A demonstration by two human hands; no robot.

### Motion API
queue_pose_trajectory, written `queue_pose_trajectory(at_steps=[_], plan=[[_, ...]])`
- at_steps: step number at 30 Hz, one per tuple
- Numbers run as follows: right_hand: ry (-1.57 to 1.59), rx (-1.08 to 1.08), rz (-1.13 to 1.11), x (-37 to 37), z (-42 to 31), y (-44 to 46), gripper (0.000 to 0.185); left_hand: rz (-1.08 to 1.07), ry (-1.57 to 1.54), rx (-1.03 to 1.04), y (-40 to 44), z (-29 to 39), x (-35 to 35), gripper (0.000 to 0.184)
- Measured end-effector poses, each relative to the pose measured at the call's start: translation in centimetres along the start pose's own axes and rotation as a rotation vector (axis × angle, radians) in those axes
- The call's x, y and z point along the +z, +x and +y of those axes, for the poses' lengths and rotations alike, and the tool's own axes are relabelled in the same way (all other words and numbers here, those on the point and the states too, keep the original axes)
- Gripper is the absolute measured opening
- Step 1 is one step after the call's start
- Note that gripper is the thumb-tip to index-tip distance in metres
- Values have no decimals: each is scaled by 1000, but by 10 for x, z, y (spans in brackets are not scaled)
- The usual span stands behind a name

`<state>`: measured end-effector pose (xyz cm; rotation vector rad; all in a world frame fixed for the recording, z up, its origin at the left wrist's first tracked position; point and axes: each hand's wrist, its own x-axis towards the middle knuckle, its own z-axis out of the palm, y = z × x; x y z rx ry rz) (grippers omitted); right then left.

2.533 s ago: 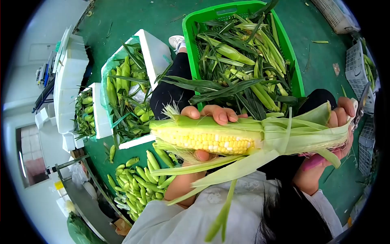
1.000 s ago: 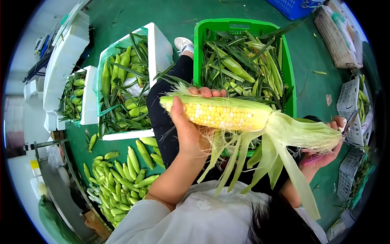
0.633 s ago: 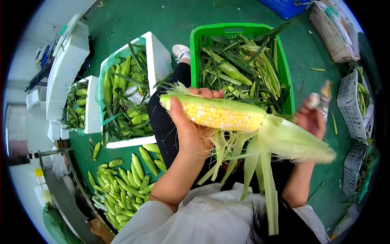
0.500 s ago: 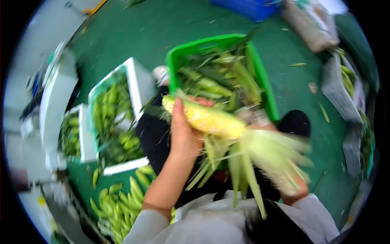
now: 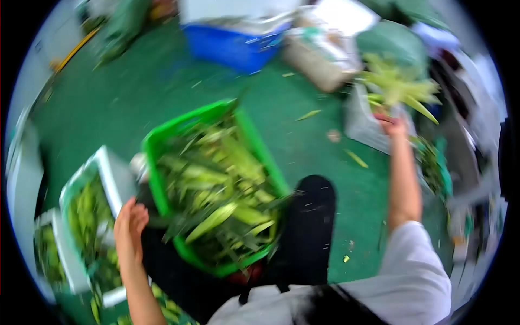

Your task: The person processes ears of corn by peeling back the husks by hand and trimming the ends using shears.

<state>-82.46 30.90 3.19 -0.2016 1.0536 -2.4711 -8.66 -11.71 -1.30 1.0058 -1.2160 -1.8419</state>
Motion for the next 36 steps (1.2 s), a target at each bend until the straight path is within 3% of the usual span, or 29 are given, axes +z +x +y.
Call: queue_pose_trajectory(at_steps=[3,5,6,7,8,11,13,14,15,16,17,18,19,20,21,22,23,24,25,26,27,28,29,30,31,32,33,34,36], plan=[[-281,259,230,63,31,-59,61,418,21,79,-22,-4,-73,42],[-252,604,-603,91,98,-110,58,624,72,168,-35,-24,-137,37],[-302,344,-78,97,131,-147,55,748,121,207,-36,-34,-164,34],[-165,554,-52,104,167,-179,53,857,200,268,-32,-47,-197,30],[-116,685,-508,152,207,-233,53,907,203,296,-20,-62,-235,27],[23,1090,-332,208,271,-341,59,952,274,482,34,-76,-281,20],[-289,1361,-338,151,300,-362,59,798,513,586,88,-76,-289,18],[-275,1434,-372,112,320,-387,58,859,786,523,115,-73,-283,20],[-304,1563,-181,114,328,-393,56,907,1057,449,140,-73,-278,24],[-329,1665,40,111,337,-399,53,863,1140,106,170,-80,-285,35],[-537,1569,0,112,329,-410,52,798,1202,-235,196,-89,-290,47],[-757,1478,-34,112,322,-422,50,721,1182,-355,207,-94,-287,58],[-555,1506,-119,117,315,-418,55,640,1159,-468,218,-96,-284,70],[-512,1488,-119,118,313,-417,59,545,1197,-423,230,-109,-298,81],[-465,1470,-112,121,311,-419,64,530,855,-523,210,-85,-277,82],[-277,1344,-247,213,298,-424,73,554,531,-632,188,-57,-253,88],[-208,1302,-111,219,299,-429,80,516,334,-572,180,-51,-266,90],[-164,1323,-77,226,295,-423,75,370,289,-402,169,-55,-282,90],[-180,1330,-97,211,298,-420,75,500,265,-331,154,-52,-274,84],[-125,1302,-121,204,302,-416,70,413,-86,-245,139,-48,-269,67],[-212,1268,-115,205,306,-411,63,336,-107,-127,110,-33,-244,57],[-202,1211,-159,206,311,-408,59,337,-46,-10,80,-14,-206,55],[-243,1212,-201,210,315,-402,62,387,175,232,61,-7,-173,56],[-313,1193,-252,221,315,-395,63,436,416,283,40,2,-148,55],[-379,1177,-316,230,314,-390,65,451,704,278,18,16,-121,69],[-457,1097,-428,232,316,-386,67,480,709,209,1,18,-100,89],[-533,1008,-541,235,320,-381,68,379,786,254,-14,24,-74,100],[-663,822,-704,240,322,-374,69,277,808,191,-29,34,-41,97],[-818,654,-764,253,322,-364,76,42,1118,401,-41,16,-13,80]])
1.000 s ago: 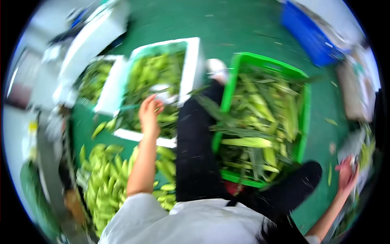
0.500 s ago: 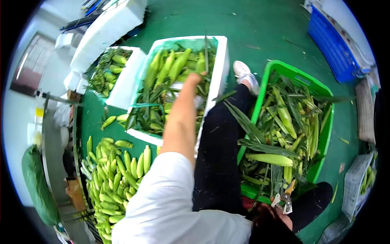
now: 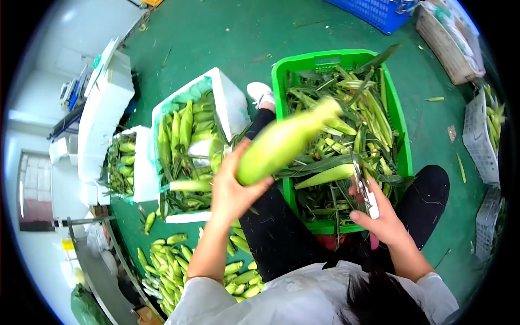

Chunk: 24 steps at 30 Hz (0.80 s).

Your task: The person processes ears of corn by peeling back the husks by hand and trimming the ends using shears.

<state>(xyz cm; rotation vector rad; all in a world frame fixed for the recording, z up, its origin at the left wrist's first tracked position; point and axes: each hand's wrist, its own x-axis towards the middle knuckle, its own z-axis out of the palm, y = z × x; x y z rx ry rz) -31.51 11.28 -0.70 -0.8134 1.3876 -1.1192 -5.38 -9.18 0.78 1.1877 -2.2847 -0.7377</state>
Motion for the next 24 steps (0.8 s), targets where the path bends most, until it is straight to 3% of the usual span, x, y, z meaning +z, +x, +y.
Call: queue_pose_trajectory(at_steps=[1,5,9,12,16,19,20,21,23,24], plan=[[-70,15,46,-3,-6,1,79,-42,82,-9,-1,32,5,69],[-405,-42,161,-29,1,-1,84,29,345,13,-13,59,35,57],[-529,-144,201,-39,3,-6,87,-49,363,93,-11,87,38,60],[-552,-266,251,-46,1,3,89,-313,260,110,1,90,30,63],[-574,-412,293,-57,-1,12,72,-562,101,86,18,96,17,69],[-476,-78,128,-61,0,14,44,-655,89,43,24,84,19,66],[-446,-71,140,-62,22,14,34,-657,163,54,24,84,20,64],[7,133,8,-66,37,8,26,-655,236,63,24,83,21,62],[-353,-28,21,-71,56,-2,23,-567,433,277,23,88,18,59],[-68,86,64,-78,55,-6,25,-542,520,410,26,97,13,59]])
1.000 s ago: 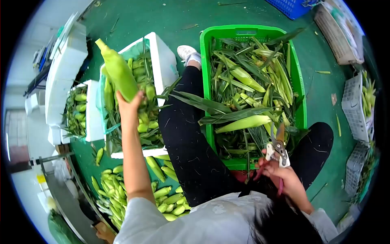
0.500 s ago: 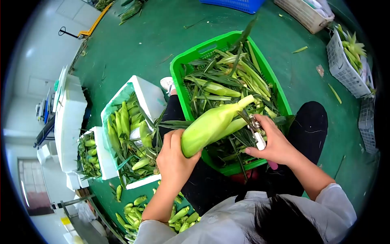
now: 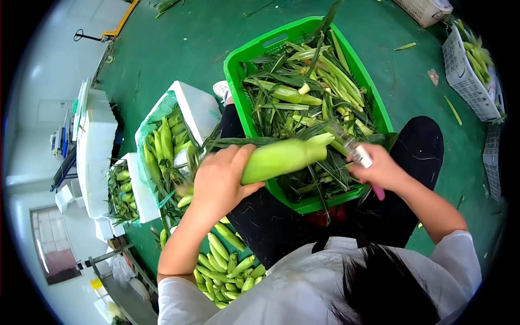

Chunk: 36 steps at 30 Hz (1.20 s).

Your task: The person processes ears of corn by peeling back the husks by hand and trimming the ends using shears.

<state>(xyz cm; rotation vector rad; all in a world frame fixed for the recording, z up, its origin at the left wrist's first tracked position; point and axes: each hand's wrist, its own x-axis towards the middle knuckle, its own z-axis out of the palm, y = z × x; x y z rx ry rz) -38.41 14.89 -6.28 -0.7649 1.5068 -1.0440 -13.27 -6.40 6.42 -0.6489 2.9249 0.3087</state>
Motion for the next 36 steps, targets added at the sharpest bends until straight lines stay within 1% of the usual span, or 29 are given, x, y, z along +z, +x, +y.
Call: queue_pose_trajectory(at_steps=[1,2,3,5,6,7,8,9,11,12,13,14,15,16,17,18,19,21,22,24,25,26,28,29,30,31,34,35,36], plan=[[281,129,25,-8,-8,-6,28,30,121,94,1,4,-9,60],[323,164,-36,-21,-20,-7,42,50,212,189,1,12,-15,61],[428,52,-44,-17,-27,-10,56,136,315,310,2,19,-18,55],[266,-90,-315,-2,-38,-14,69,223,301,396,7,43,-18,56],[224,55,-337,12,-55,-27,78,231,226,352,10,54,-17,58],[268,-130,-270,26,-40,-29,78,241,152,315,10,62,-17,60],[375,-140,-172,36,-37,-35,76,304,115,237,8,62,-11,65],[478,-150,-80,44,-37,-39,74,498,39,179,2,56,15,73],[528,-177,23,54,-34,-41,72,648,-732,-81,-8,65,68,73],[428,-182,12,59,-27,-40,71,490,-1364,-192,-7,72,95,72],[283,-146,6,66,-14,-39,72,276,-1987,-328,-9,83,116,73],[115,-124,-37,69,-18,-41,74,179,-2183,-467,-3,86,120,70],[-57,-112,-77,69,-25,-42,76,183,-2202,-436,-1,82,128,64],[-257,-172,-12,67,-30,-45,81,238,-2048,-538,-4,78,126,54],[-390,-227,-4,61,-35,-43,83,281,-1891,-633,-6,73,123,44],[-397,-240,7,54,-37,-40,83,332,-1724,-548,-9,65,130,43],[-401,-248,25,47,-38,-38,84,342,-1408,-448,-14,57,128,51],[-379,-195,-27,37,-39,-28,84,230,-1042,-422,-22,56,103,59],[-337,-173,-60,33,-40,-24,86,202,-952,-423,-25,57,98,65],[-254,-129,-150,29,-47,-14,92,193,-806,-404,-28,61,88,66],[-240,-156,-173,26,-46,-10,93,191,-735,-397,-29,63,83,67],[-227,-184,-196,25,-44,-7,94,190,-761,-388,-30,62,80,65],[-272,-276,-236,20,-44,-1,97,6,-893,-338,-33,50,74,62],[-293,-279,-296,15,-44,1,98,-86,-958,-314,-34,44,72,61],[-312,-347,-278,14,-40,1,92,-168,-1189,-291,-36,38,73,58],[-330,-416,-257,15,-40,2,86,-199,-1217,-276,-35,34,72,58],[-266,-184,-325,11,-50,-7,60,-315,-1354,-253,-33,24,71,57],[-23,-50,-296,15,-44,-13,36,-315,-1387,-242,-31,21,70,58],[38,24,-299,15,-42,-20,32,-269,-1351,-223,-31,19,74,61]])
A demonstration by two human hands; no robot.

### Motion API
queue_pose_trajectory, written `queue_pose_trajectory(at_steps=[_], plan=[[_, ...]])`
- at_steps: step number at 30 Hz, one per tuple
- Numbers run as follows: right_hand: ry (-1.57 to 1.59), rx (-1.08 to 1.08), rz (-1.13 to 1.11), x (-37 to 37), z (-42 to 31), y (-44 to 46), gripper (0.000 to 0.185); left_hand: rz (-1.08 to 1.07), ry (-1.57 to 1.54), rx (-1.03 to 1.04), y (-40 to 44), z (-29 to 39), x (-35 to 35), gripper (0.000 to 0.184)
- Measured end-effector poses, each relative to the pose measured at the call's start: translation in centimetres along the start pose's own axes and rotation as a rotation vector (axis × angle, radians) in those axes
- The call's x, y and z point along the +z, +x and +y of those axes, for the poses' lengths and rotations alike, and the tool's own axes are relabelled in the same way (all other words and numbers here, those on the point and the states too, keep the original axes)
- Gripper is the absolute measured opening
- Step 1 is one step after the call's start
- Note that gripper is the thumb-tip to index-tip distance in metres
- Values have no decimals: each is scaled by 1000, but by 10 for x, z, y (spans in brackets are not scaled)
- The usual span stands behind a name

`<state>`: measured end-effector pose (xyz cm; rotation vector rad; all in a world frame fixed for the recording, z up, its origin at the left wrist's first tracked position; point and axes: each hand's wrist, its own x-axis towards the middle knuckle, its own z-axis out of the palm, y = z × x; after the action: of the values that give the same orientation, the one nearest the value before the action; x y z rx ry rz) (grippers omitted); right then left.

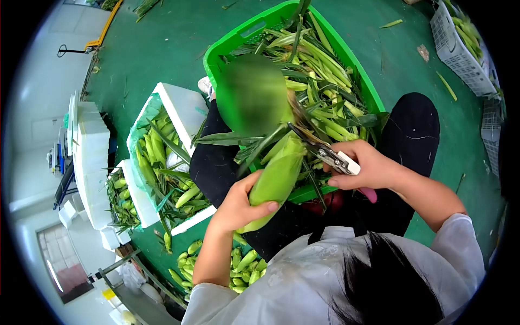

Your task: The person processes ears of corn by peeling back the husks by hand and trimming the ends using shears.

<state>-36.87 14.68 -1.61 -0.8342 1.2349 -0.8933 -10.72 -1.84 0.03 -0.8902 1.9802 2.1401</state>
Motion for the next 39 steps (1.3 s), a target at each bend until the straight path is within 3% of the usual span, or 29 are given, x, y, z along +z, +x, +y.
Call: queue_pose_trajectory(at_steps=[2,5,7,12,13,16,19,20,21,23,25,27,28,29,31,35,37,39], plan=[[81,41,20,3,-3,-18,29,133,121,105,1,-2,-3,65],[109,-181,-12,25,7,-42,58,393,323,300,4,-4,6,69],[141,-127,-130,37,15,-44,72,491,404,423,9,-12,11,71],[149,-285,17,44,11,-22,70,325,619,459,18,-1,19,74],[244,-140,9,39,-1,-23,55,310,597,461,16,1,18,71],[248,59,15,26,-17,-32,32,281,554,486,7,2,6,70],[207,-86,-14,24,14,-32,57,249,574,526,0,-3,-7,72],[68,-98,-65,23,19,-32,75,227,584,500,-2,1,-8,74],[-144,-160,-72,24,23,-32,81,181,606,489,-3,5,-7,74],[-397,-366,-13,35,9,-25,82,77,645,467,1,10,-7,74],[-468,-452,0,40,8,-14,63,-33,557,435,3,6,-4,73],[-41,-49,-31,41,2,-19,44,-32,402,392,3,7,-2,71],[283,129,64,43,-3,-24,30,29,415,415,3,2,0,68],[542,74,137,45,5,-22,26,125,407,466,4,-7,3,68],[659,-30,301,56,0,-20,29,316,387,566,8,-23,10,68],[614,-48,181,81,-30,-26,36,576,592,656,18,-26,22,69],[530,-89,193,87,-31,-20,35,637,605,686,20,-25,26,68],[635,-69,146,84,-33,-16,37,679,610,699,21,-29,22,68]])
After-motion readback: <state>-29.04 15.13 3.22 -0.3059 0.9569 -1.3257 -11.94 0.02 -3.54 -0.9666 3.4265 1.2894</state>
